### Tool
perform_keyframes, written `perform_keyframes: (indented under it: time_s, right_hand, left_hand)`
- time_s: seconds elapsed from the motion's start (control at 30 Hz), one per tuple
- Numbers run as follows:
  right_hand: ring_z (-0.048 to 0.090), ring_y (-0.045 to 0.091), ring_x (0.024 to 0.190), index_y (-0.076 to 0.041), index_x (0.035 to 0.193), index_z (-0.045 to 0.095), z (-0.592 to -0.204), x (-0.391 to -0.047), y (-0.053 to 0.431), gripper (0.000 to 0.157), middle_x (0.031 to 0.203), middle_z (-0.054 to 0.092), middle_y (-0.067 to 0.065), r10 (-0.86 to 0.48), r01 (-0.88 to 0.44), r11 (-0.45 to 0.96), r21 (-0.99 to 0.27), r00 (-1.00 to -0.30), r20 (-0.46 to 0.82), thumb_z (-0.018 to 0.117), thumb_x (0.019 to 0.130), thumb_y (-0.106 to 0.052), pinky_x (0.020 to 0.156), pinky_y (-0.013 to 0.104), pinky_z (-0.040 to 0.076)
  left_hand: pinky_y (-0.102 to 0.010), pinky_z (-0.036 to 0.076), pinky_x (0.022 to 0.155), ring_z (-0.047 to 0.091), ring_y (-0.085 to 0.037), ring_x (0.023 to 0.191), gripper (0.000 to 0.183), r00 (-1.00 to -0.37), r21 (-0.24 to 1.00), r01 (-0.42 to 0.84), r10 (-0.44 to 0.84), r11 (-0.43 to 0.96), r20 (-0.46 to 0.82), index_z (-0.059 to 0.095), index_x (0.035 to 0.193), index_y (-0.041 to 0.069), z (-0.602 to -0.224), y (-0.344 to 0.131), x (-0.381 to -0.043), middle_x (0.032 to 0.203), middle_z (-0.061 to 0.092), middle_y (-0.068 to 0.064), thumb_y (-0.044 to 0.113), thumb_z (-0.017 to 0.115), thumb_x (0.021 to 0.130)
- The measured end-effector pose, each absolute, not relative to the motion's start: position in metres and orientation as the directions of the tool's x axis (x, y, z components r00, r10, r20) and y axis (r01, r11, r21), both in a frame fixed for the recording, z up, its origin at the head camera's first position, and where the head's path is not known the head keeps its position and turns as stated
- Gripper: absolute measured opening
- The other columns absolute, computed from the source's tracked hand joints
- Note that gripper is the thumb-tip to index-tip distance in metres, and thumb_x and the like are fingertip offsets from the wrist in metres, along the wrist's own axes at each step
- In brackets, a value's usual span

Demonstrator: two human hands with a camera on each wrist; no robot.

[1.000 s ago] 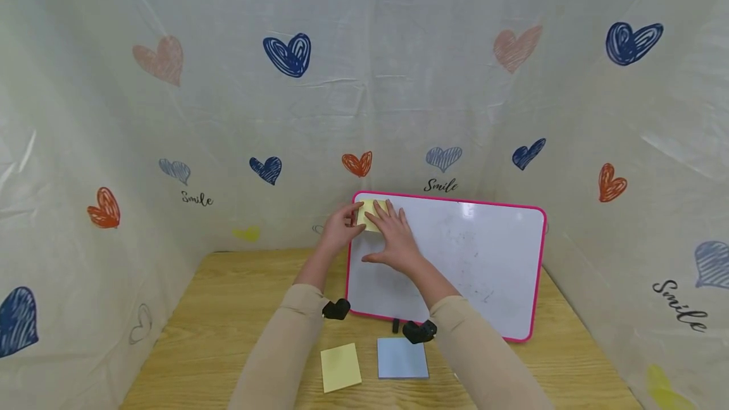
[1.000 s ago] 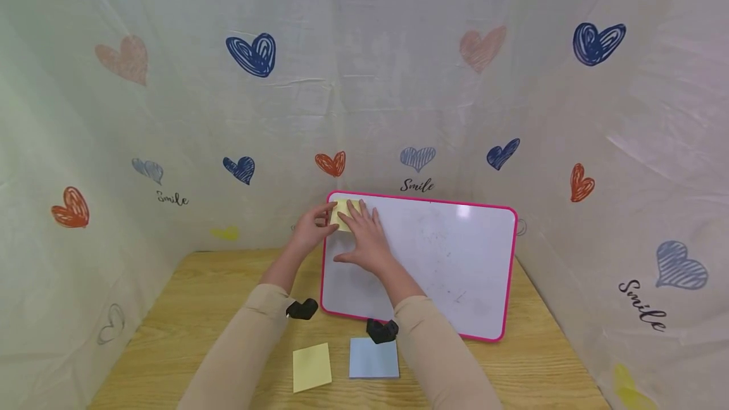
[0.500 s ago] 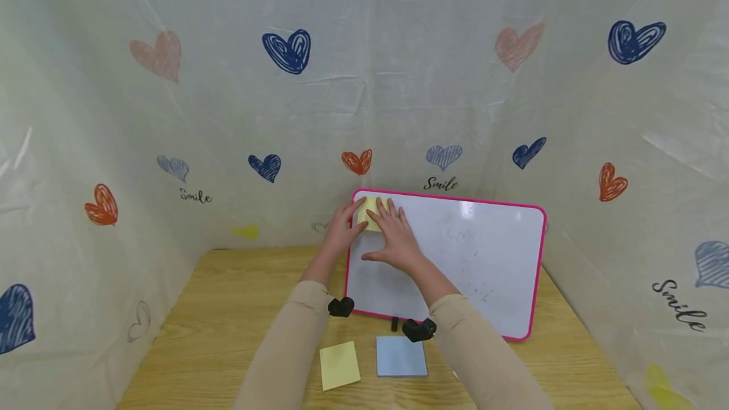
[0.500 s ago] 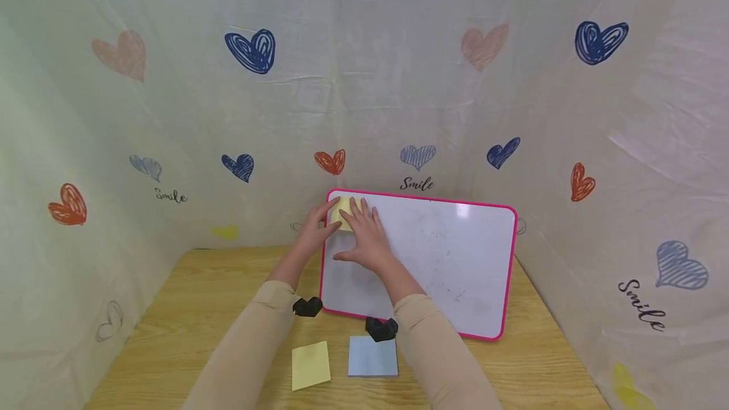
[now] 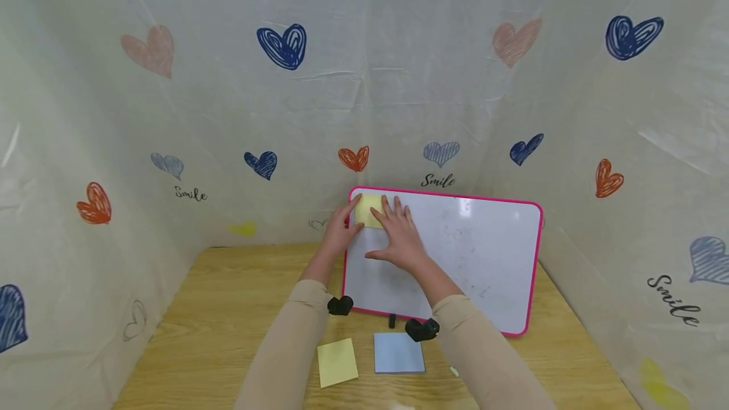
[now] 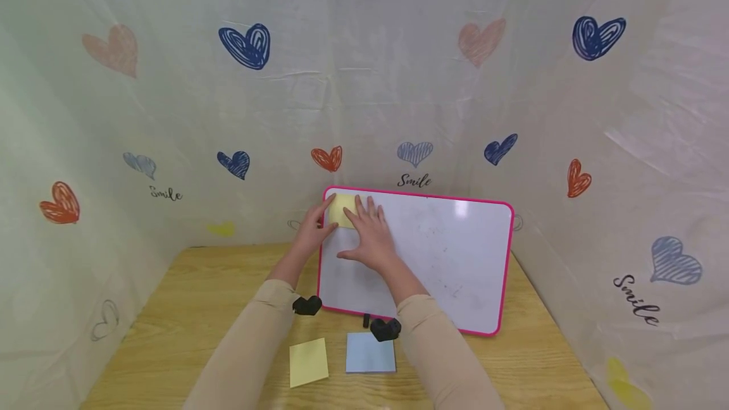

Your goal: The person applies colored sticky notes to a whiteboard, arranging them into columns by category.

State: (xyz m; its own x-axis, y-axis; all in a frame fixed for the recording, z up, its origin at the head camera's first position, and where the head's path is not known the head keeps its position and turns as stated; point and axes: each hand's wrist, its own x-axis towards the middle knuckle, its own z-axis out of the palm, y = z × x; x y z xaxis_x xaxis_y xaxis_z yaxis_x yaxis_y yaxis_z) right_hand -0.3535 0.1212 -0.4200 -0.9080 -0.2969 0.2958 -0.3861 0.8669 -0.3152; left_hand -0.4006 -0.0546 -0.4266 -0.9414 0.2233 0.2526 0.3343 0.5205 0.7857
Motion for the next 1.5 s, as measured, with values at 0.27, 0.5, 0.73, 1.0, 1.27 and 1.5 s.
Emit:
perform_keyframes:
  time_s: [0.27,0.5,0.73,1.0,1.27,1.5]
  right_hand:
    - [-0.015,0.027,0.146,-0.019,0.154,0.031,-0.424,-0.352,0.128,0.103,0.162,-0.001,0.006,-0.287,-0.363,0.881,-0.305,-0.92,0.265,0.082,0.07,-0.054,0.115,0.046,-0.008]
    - [-0.013,0.027,0.147,-0.019,0.154,0.03,-0.426,-0.352,0.133,0.105,0.163,0.0,0.005,-0.284,-0.365,0.886,-0.285,-0.914,0.288,0.081,0.07,-0.054,0.115,0.047,-0.008]
    - [-0.01,0.025,0.147,-0.019,0.153,0.033,-0.427,-0.345,0.134,0.104,0.163,0.005,0.004,-0.293,-0.404,0.853,-0.33,-0.895,0.337,0.084,0.069,-0.052,0.116,0.046,-0.006]
    - [-0.002,0.025,0.148,-0.018,0.15,0.04,-0.422,-0.33,0.132,0.097,0.162,0.016,0.003,-0.346,-0.504,0.762,-0.406,-0.847,0.403,0.088,0.069,-0.039,0.117,0.047,0.001]
    - [0.019,0.027,0.144,-0.011,0.147,0.043,-0.427,-0.315,0.125,0.091,0.159,0.024,0.003,-0.399,-0.551,0.618,-0.561,-0.835,0.38,0.089,0.071,-0.024,0.109,0.056,0.028]
    - [0.023,0.028,0.142,-0.011,0.147,0.044,-0.437,-0.303,0.121,0.09,0.157,0.028,0.006,-0.437,-0.572,0.584,-0.577,-0.82,0.371,0.089,0.071,-0.024,0.108,0.055,0.031]
  left_hand:
    - [-0.053,0.039,0.102,0.043,-0.037,0.127,0.075,-0.947,0.784,0.317,0.218,0.534,0.235,0.034,0.153,0.03,-0.426,-0.055,-0.396,0.138,0.045,-0.019,0.009,0.07,0.09]
    - [-0.047,0.046,0.095,0.047,-0.033,0.111,0.081,-0.954,0.809,0.294,0.206,0.509,0.217,0.029,0.154,0.028,-0.427,-0.057,-0.395,0.133,0.046,-0.018,0.012,0.072,0.088]
    - [-0.048,0.049,0.091,0.046,-0.033,0.118,0.08,-0.955,0.86,0.282,0.208,0.426,0.21,0.035,0.152,0.03,-0.428,-0.066,-0.383,0.143,0.041,-0.012,0.016,0.077,0.085]
    - [-0.058,0.04,0.099,0.041,-0.039,0.127,0.077,-0.929,0.854,0.35,0.262,0.385,0.262,0.042,0.149,0.022,-0.431,-0.08,-0.364,0.149,0.034,-0.015,0.012,0.079,0.082]
    - [-0.059,0.035,0.103,0.039,-0.039,0.131,0.076,-0.939,0.868,0.307,0.271,0.391,0.21,0.043,0.148,0.019,-0.438,-0.098,-0.338,0.149,0.035,-0.014,0.009,0.079,0.082]
    - [-0.056,0.038,0.101,0.044,-0.039,0.128,0.077,-0.926,0.864,0.333,0.301,0.376,0.226,0.043,0.146,0.01,-0.448,-0.119,-0.311,0.147,0.041,-0.016,0.004,0.08,0.079]
